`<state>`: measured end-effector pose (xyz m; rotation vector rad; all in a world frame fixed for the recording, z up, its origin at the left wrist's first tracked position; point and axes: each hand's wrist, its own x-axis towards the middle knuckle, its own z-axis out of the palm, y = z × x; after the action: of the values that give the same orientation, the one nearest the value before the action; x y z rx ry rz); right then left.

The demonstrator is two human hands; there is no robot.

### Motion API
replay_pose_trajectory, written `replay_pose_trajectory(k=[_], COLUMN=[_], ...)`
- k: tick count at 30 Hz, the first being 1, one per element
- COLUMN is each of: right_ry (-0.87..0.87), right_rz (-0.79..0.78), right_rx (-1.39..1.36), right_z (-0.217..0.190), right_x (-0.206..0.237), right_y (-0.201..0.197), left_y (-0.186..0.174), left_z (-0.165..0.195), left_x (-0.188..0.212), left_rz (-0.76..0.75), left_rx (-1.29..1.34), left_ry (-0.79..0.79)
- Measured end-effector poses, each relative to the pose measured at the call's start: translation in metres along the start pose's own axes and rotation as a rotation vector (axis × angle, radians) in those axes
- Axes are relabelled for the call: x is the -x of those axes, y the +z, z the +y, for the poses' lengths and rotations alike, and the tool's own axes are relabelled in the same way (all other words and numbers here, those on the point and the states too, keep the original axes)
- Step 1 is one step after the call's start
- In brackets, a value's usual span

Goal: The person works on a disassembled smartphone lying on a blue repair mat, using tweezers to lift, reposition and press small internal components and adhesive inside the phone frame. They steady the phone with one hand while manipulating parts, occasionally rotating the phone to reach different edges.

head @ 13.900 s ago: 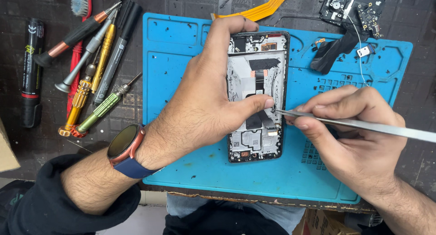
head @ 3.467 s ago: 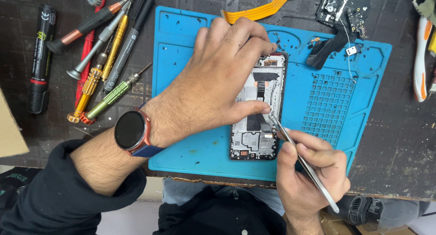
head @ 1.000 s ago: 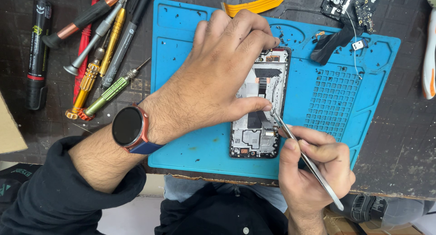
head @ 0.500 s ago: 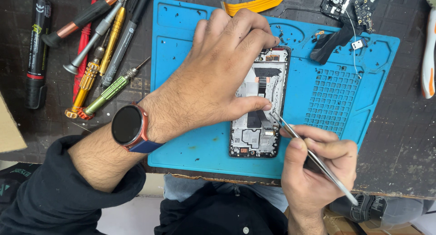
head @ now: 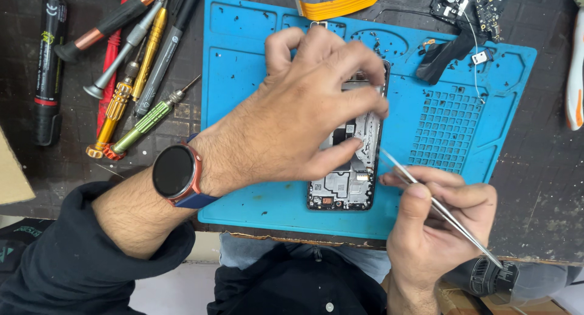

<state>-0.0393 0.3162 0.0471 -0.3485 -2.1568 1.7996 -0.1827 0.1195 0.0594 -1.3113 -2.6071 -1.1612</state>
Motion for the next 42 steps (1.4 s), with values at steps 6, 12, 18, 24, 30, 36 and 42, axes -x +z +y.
replay_pose_trajectory(k=[6, 12, 18, 24, 30, 36, 42], right_ry=[0.028, 0.04, 0.025, 0.004, 0.018, 0.014, -0.019], right_rz=[-0.032, -0.018, -0.02, -0.037, -0.027, -0.028, -0.052], right_rx=[0.053, 0.085, 0.098, 0.065, -0.009, -0.018, -0.047], right_z=[0.0056, 0.0049, 0.0051, 0.0056, 0.0063, 0.0076, 0.0073], right_x=[0.004, 0.0048, 0.0061, 0.0065, 0.0054, 0.0057, 0.0071], right_y=[-0.0057, -0.0042, -0.002, -0.0049, -0.0094, -0.0099, -0.0103], left_y=[0.0026, 0.0019, 0.001, 0.0, 0.0043, 0.0087, 0.0096], left_z=[-0.0006, -0.0013, -0.0022, -0.0007, 0.003, 0.005, 0.0074], left_x=[0.0005, 0.0006, 0.0011, 0.0015, 0.0008, 0.0013, 0.0029], left_rz=[-0.031, -0.028, -0.023, -0.028, -0.047, -0.033, -0.038], left_rx=[0.034, 0.019, 0.013, 0.018, 0.083, 0.07, 0.078], left_ry=[0.001, 0.002, 0.008, 0.007, 0.026, 0.049, 0.039])
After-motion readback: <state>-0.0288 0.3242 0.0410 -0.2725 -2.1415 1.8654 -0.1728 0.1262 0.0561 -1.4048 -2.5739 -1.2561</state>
